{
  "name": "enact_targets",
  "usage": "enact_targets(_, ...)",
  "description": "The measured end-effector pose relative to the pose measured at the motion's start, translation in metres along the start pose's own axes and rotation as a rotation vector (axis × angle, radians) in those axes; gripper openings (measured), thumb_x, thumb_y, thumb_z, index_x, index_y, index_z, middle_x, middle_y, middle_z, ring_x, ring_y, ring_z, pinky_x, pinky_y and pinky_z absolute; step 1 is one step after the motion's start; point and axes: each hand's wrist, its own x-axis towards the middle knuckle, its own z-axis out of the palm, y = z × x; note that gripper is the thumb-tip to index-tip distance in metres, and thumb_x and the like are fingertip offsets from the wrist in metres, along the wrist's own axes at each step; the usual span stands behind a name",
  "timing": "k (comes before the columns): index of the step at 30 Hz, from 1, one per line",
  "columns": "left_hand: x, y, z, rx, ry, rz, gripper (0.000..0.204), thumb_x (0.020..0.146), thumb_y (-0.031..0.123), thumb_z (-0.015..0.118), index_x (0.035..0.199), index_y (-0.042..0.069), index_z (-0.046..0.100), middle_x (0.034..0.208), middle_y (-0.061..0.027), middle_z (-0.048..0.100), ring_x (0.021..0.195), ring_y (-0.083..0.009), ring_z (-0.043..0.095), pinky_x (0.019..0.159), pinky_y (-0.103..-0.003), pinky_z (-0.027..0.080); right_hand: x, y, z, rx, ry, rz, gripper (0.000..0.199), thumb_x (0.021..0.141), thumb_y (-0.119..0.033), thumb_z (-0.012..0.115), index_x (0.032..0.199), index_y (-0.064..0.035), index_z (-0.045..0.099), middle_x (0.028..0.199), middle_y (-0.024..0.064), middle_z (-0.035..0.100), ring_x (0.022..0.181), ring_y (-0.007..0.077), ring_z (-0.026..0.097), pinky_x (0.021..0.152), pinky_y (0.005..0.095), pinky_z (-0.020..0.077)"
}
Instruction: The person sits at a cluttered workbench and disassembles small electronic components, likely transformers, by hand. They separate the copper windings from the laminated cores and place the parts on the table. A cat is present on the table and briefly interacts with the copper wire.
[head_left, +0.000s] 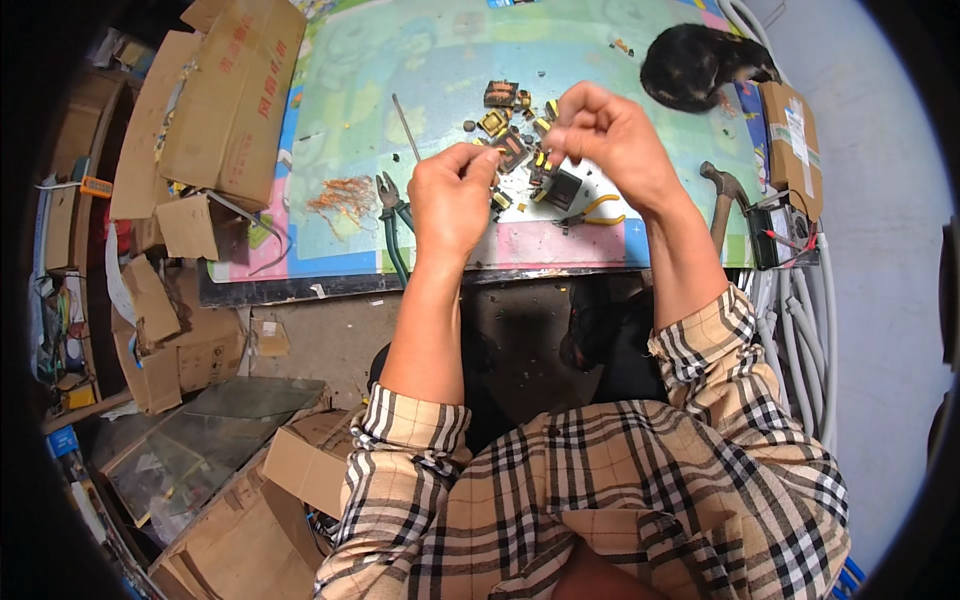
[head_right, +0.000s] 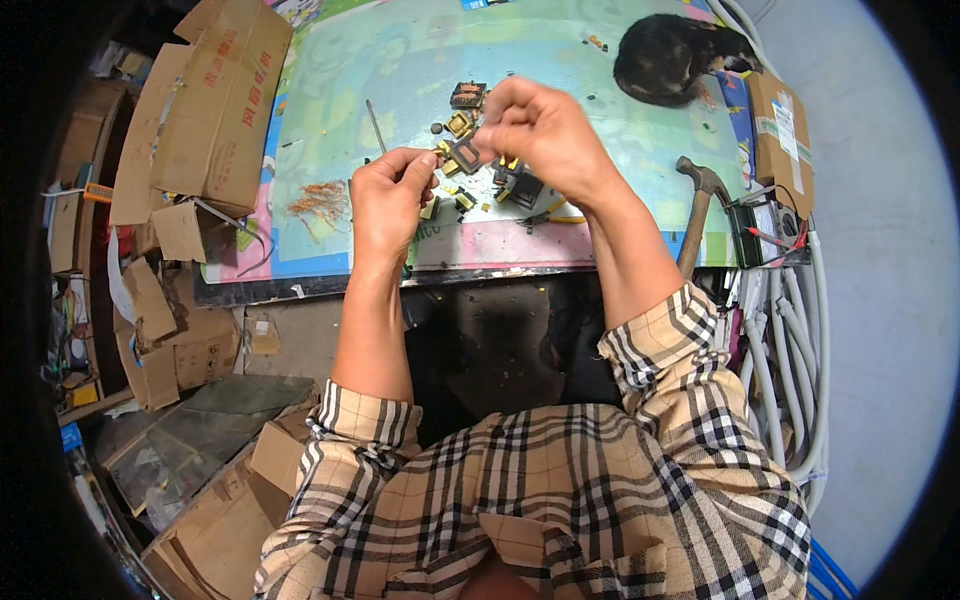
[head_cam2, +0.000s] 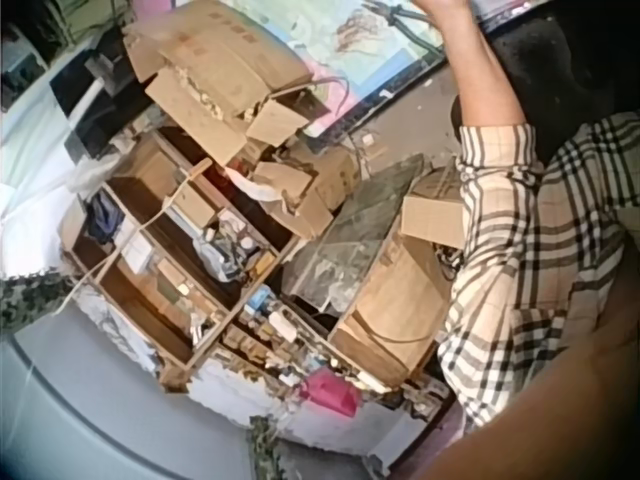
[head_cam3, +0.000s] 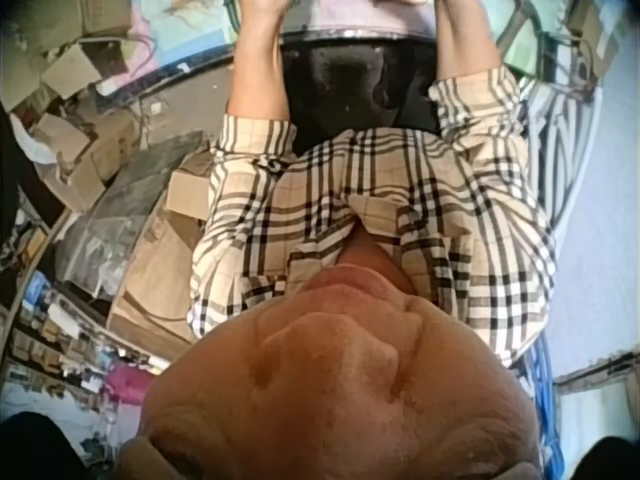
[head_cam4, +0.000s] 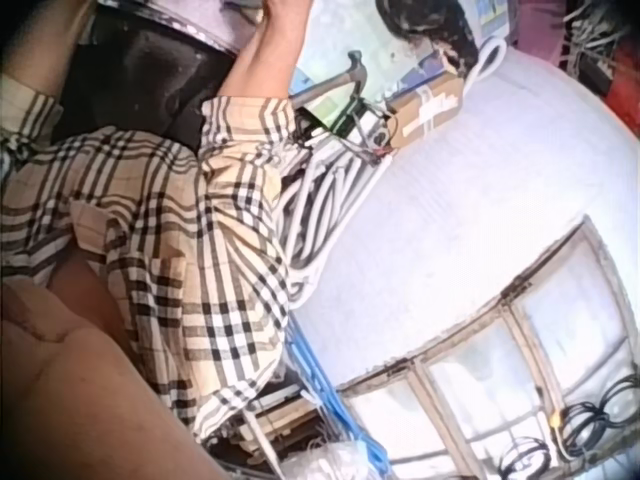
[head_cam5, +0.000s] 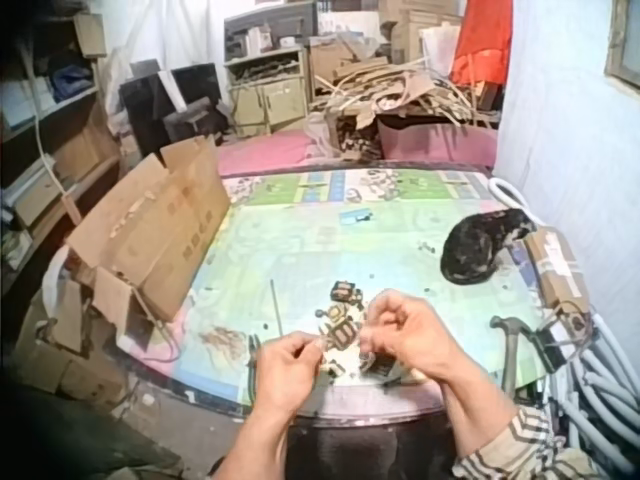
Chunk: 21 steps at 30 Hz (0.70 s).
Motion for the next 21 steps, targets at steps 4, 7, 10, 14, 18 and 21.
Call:
enact_targets(4, -0.002, 0.005, 0.003, -0.029, -0.047, 0.012, 0.015, 0.088, 0.010, 0.062, 0.086, -0.003, 0.069, 0.065, -0.0015, 0.059, 0.056, -0.0068, 0.048, 0.051, -0.023, 0.039, 0.005, 0.019, -0.021, -0.190, 0.073, 0.060, 0.010, 0.082, -0.001, 0.065, 0.086, -0.0020, 0.057, 0.068, 0.0036, 0.062, 0.065, 0.0103, 0.061, 0.062, 0.0222, 0.0468)
enact_targets(7, -0.002, -0.002, -0.001, 0.117, 0.023, 0.052, 0.015, 0.084, 0.012, 0.066, 0.087, -0.001, 0.070, 0.065, -0.0056, 0.063, 0.058, -0.0100, 0.054, 0.055, -0.027, 0.043, -0.004, 0.013, -0.022, -0.220, -0.191, 0.184, 0.011, 0.081, -0.003, 0.067, 0.087, -0.0030, 0.057, 0.068, 0.0040, 0.063, 0.065, 0.0110, 0.061, 0.061, 0.0222, 0.0464)
enact_targets(10, -0.005, 0.003, 0.002, 0.167, -0.032, 0.046, 0.015, 0.082, 0.013, 0.067, 0.088, 0.000, 0.071, 0.065, -0.0085, 0.065, 0.059, -0.0122, 0.057, 0.059, -0.029, 0.046, -0.004, 0.004, -0.023, 0.157, -0.082, 0.002, 0.012, 0.081, -0.006, 0.068, 0.088, -0.0034, 0.058, 0.068, 0.0049, 0.064, 0.064, 0.0116, 0.062, 0.060, 0.0226, 0.0468)
enact_targets(14, -0.007, 0.012, -0.003, -0.118, -0.146, 0.006, 0.014, 0.086, 0.010, 0.065, 0.086, -0.003, 0.070, 0.065, -0.0039, 0.061, 0.057, -0.0089, 0.051, 0.054, -0.025, 0.042, 0.005, 0.025, -0.041, -0.290, 0.112, 0.106, 0.006, 0.080, 0.003, 0.058, 0.085, 0.0004, 0.057, 0.068, 0.0080, 0.064, 0.062, 0.0113, 0.061, 0.058, 0.0245, 0.0471)
enact_targets(18, -0.002, 0.008, -0.010, -0.092, -0.017, 0.013, 0.014, 0.087, 0.009, 0.063, 0.085, -0.004, 0.069, 0.066, -0.0030, 0.060, 0.057, -0.0078, 0.050, 0.052, -0.022, 0.040, -0.010, 0.019, -0.027, -0.314, -0.242, 0.336, 0.013, 0.077, 0.005, 0.048, 0.084, 0.0024, 0.058, 0.072, 0.0086, 0.063, 0.062, 0.0130, 0.060, 0.061, 0.0277, 0.0487)
enact_targets(21, -0.002, 0.006, -0.010, -0.013, 0.009, 0.034, 0.014, 0.088, 0.008, 0.063, 0.087, -0.004, 0.068, 0.066, -0.0028, 0.060, 0.057, -0.0075, 0.050, 0.052, -0.022, 0.040, -0.010, 0.017, -0.022, -0.578, -0.048, 0.048, 0.014, 0.080, -0.006, 0.059, 0.093, -0.0002, 0.063, 0.087, 0.0114, 0.064, 0.078, 0.0207, 0.062, 0.073, 0.0323, 0.0497)
